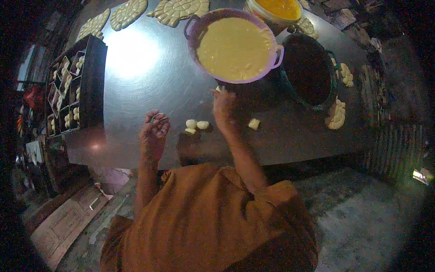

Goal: The person prepares dough for baking by hand-dipping small pieces into liquid and paste mixtures, folding them, and placing the shaped dough into metal molds on the table.

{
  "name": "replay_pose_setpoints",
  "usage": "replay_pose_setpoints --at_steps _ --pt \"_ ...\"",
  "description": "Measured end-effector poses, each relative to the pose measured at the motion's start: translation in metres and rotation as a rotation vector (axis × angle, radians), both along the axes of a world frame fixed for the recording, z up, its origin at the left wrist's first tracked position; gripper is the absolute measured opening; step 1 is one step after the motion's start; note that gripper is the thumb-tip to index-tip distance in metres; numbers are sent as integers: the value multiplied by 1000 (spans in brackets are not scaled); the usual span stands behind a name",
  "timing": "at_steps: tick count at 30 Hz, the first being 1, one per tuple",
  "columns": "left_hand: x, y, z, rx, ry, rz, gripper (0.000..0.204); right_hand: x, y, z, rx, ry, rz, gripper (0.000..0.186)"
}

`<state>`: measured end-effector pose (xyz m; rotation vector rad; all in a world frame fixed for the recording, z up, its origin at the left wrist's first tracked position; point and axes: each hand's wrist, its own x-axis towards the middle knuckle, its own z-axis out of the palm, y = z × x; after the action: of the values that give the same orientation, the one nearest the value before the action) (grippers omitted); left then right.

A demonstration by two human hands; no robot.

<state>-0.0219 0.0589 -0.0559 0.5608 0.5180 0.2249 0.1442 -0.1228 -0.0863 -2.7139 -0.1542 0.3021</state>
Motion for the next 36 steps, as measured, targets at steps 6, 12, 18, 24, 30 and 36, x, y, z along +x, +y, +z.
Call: replay_pose_setpoints --at_steps 6,12,18,24,30,36 --pt "36 -36 35 903 57 -45 21 -28 0 8 524 -289 241 31" --pt "58 -90 88 1814 -429 -74 22 -94 -25 62 1687 737 -289 34" --pt "61 -125 88 1608 -446 -397 22 -108 -54 48 1578 418 -213 35" --pt "88 -145 81 978 -495 -706 47 -119 -72 41 1477 -11 -219 37" --pt "67 -127 35 597 -358 -599 50 -16 -106 110 1340 356 41 29" --pt "33 -78 6 719 -11 -744 22 114 -90 146 119 -88 775 34"
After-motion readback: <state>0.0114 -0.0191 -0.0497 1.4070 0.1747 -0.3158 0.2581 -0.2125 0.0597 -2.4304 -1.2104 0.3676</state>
